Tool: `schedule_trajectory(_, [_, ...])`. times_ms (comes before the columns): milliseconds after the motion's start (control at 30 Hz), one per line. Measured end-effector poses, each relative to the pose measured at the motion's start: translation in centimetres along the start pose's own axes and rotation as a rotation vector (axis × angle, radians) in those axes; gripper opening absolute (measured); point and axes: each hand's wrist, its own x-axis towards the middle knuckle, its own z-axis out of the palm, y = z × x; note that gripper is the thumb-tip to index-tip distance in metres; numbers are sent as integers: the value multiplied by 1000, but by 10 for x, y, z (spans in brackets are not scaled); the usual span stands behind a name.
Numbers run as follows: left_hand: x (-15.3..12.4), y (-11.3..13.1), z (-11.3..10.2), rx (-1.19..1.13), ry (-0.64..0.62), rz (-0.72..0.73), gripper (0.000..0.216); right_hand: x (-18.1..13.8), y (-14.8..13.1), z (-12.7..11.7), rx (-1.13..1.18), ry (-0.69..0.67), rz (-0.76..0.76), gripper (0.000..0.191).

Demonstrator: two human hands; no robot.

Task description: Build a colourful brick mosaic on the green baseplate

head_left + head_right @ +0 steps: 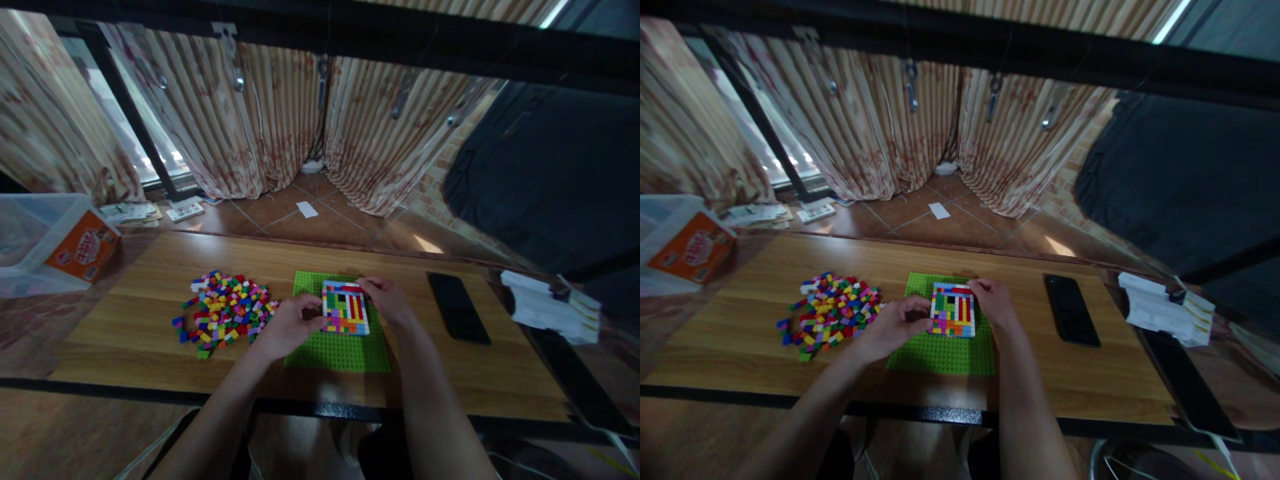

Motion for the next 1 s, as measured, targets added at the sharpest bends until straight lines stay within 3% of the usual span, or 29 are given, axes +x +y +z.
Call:
schedule_trajectory(433, [-2, -10, 9, 163, 82, 14, 22, -1, 10, -2, -98, 97, 15, 33])
schedule_trajectory(600, [-2, -9, 8, 224, 59, 1, 26, -1, 7, -7, -142, 44, 48, 36])
schedule_trajectory(867, [-2, -5, 9, 308, 58, 29, 22, -6, -10, -2, -399, 86, 18, 41])
schedule_trajectory(1000, [-7, 5, -10, 444, 121, 127, 19, -5, -12, 0, -426, 63, 18, 44])
